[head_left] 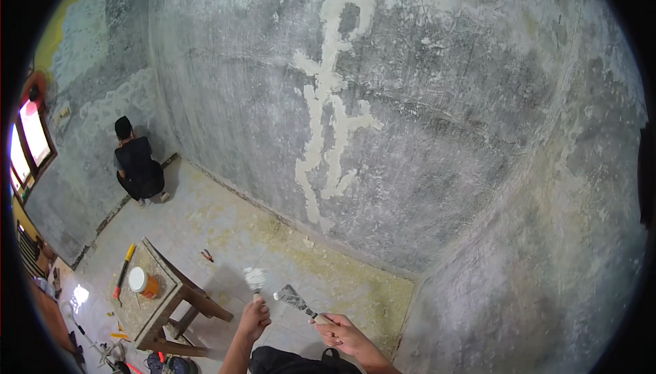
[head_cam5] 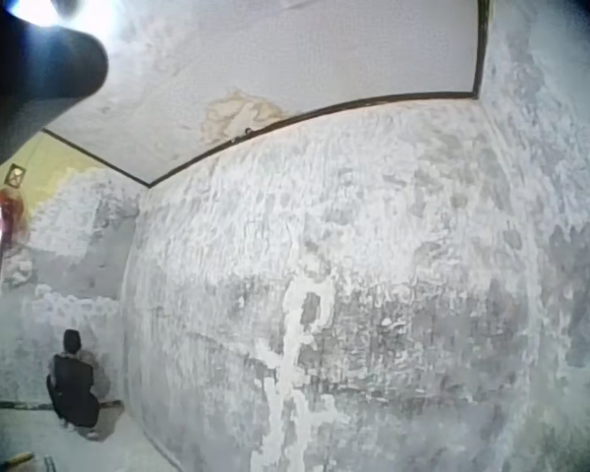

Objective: Apply wall putty or plaster to a cracked wall surface using putty knives.

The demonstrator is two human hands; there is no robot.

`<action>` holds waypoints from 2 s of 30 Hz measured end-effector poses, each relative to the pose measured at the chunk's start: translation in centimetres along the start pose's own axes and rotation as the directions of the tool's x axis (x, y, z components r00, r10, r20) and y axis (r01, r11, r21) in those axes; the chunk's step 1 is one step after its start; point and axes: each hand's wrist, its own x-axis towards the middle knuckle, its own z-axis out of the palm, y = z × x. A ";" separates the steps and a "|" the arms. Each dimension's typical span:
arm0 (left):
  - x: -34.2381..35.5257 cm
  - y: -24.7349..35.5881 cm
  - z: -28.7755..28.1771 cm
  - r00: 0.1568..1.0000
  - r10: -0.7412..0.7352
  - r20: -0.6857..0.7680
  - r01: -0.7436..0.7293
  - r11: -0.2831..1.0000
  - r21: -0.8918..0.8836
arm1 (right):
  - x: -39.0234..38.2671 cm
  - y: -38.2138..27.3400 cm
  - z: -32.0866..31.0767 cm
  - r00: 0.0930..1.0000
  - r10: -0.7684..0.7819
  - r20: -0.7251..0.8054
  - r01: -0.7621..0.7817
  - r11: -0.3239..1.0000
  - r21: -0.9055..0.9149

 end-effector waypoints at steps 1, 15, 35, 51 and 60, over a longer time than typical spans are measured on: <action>1.1 -0.3 1.8 0.997 -0.052 0.056 0.052 0.999 0.013 | -0.4 -0.7 -0.7 1.000 0.011 -0.004 -0.011 1.000 -0.001; 19.1 6.2 9.5 0.970 -0.184 0.156 0.184 0.983 0.010 | 11.5 -15.1 -8.0 0.882 -0.330 -0.338 0.201 0.910 -0.363; 46.2 27.8 22.5 0.931 -0.193 0.309 0.103 0.953 0.286 | 35.7 -41.5 -4.6 0.720 -0.532 -0.445 0.388 0.841 -0.378; 54.6 32.9 26.2 0.799 -0.405 0.445 0.229 0.889 0.397 | 42.1 -42.7 -4.7 0.568 -0.555 -0.607 0.373 0.832 -0.412; 57.2 34.5 21.8 0.738 -0.453 0.500 0.191 0.851 0.489 | 45.8 -38.8 -0.7 0.483 -0.515 -0.708 0.437 0.842 -0.316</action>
